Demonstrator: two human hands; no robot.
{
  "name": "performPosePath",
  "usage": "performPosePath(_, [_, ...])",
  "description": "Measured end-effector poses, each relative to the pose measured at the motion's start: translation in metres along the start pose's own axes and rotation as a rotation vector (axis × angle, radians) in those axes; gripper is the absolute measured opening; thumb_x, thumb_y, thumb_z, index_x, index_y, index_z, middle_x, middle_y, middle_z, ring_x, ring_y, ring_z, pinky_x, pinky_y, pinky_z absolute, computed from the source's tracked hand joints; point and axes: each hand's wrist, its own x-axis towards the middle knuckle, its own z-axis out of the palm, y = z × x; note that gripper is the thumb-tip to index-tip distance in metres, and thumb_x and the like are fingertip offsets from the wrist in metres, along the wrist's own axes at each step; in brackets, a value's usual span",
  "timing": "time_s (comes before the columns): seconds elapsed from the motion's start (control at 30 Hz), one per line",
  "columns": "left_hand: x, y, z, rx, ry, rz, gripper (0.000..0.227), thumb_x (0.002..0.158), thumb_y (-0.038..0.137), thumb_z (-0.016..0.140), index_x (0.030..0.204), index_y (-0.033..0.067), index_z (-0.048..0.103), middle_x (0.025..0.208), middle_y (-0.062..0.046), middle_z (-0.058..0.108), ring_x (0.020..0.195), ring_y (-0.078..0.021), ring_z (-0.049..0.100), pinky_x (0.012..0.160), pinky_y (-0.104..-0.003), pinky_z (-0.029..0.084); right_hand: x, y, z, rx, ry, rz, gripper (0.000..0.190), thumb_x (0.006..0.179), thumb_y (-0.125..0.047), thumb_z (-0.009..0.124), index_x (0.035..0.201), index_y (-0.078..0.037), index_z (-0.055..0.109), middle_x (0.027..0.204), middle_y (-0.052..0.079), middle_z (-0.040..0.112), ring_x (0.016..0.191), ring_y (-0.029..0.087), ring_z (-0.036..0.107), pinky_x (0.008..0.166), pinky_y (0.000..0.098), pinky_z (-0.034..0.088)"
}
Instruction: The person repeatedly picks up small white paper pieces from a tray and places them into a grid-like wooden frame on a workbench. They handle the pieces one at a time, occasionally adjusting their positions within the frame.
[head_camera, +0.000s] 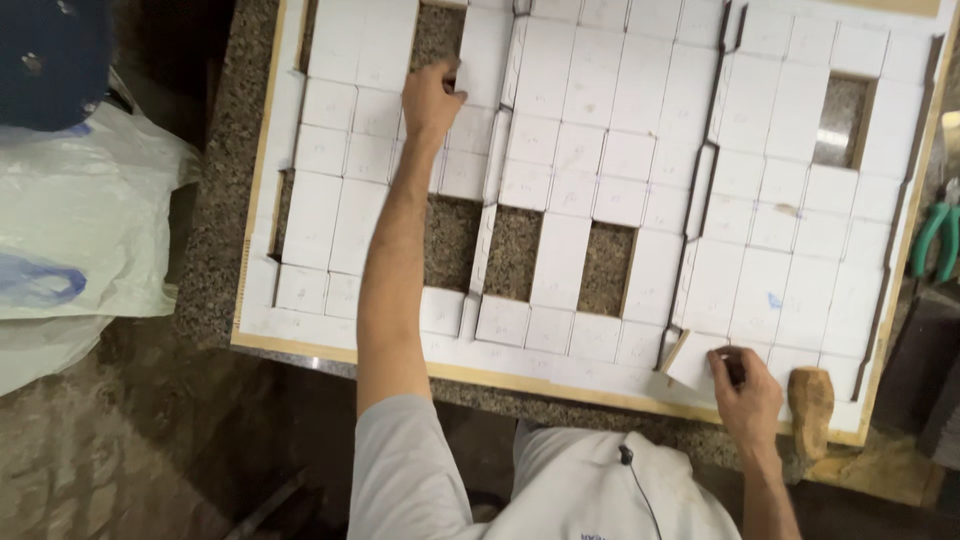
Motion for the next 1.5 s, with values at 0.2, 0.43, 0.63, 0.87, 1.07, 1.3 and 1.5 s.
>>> performPosePath(0.2, [-0.017,0.003,-0.027,-0.223,0.150,0.118,0.037,0.093,0.006,0.070,0.130,0.0089,0.067,0.116,-0.013,0.077,0.105,-0.0250,0.076,0.088,-0.038,0.062,0.004,0.000,-0.019,-0.639,-0.186,-0.346,0.102,0.052,-0.056,0.091,0.138,-0.009,0.065,0.131,0.023,0.060,0.123,0.041,0.058,0.094,0.0551,0.050])
performPosePath(0.43, [-0.137,0.060,-0.071,-0.247,0.231,0.116,0.021,0.105,0.014,0.064,0.122,0.0136,0.075,0.120,-0.007,0.079,0.113,-0.0203,0.075,0.100,-0.041,0.059,-0.017,-0.001,-0.020,-0.333,-0.191,-0.182,0.096,0.070,-0.046,0.086,0.153,-0.012,0.052,0.145,0.020,0.056,0.134,0.035,0.052,0.109,0.0531,0.048])
performPosePath(0.63, [-0.282,0.133,-0.040,-0.442,-0.332,-0.404,0.026,0.102,0.023,0.068,0.124,0.0121,0.077,0.104,-0.011,0.082,0.077,-0.0317,0.069,0.063,-0.046,0.058,-0.023,-0.029,-0.028,-0.030,-0.100,-0.211,0.087,0.074,-0.042,0.084,0.149,-0.010,0.055,0.140,0.020,0.058,0.125,0.037,0.058,0.097,0.0524,0.055])
performPosePath(0.87, [-0.364,0.189,-0.004,-0.938,-0.601,-0.027,0.054,0.096,0.022,0.072,0.147,0.0127,0.055,0.126,-0.011,0.070,0.113,-0.0168,0.069,0.089,-0.033,0.066,-0.008,-0.082,-0.005,1.004,-0.746,0.516,0.069,0.100,-0.054,0.040,0.146,-0.005,0.054,0.120,0.026,0.071,0.105,0.045,0.070,0.080,0.0595,0.060])
performPosePath(1.07, [-0.365,0.188,-0.023,-0.979,-0.418,-0.177,0.053,0.096,0.012,0.073,0.146,0.0044,0.058,0.113,-0.016,0.077,0.097,-0.0196,0.072,0.083,-0.031,0.060,-0.007,-0.101,-0.008,1.401,-0.888,0.470,0.075,0.103,-0.056,0.034,0.148,0.002,0.046,0.135,0.024,0.062,0.122,0.045,0.061,0.097,0.0595,0.054])
performPosePath(1.3, [-0.362,0.185,-0.037,-1.591,-0.592,0.029,0.037,0.104,0.000,0.067,0.139,0.0098,0.061,0.148,-0.016,0.061,0.140,-0.0252,0.057,0.125,-0.041,0.046,-0.024,-0.109,-0.041,1.076,-0.741,-0.154,0.062,0.093,-0.039,0.076,0.142,-0.002,0.062,0.160,0.023,0.049,0.145,0.036,0.051,0.119,0.0534,0.048])
performPosePath(1.5, [-0.367,0.189,-0.041,-1.932,-0.673,-0.147,0.056,0.102,0.006,0.061,0.155,0.0084,0.042,0.162,-0.022,0.041,0.150,-0.0328,0.044,0.126,-0.047,0.041,-0.045,-0.124,-0.044,0.245,0.051,-0.802,0.087,0.078,-0.013,0.097,0.149,-0.019,0.048,0.160,0.019,0.028,0.133,0.033,0.054,0.109,0.0438,0.059])
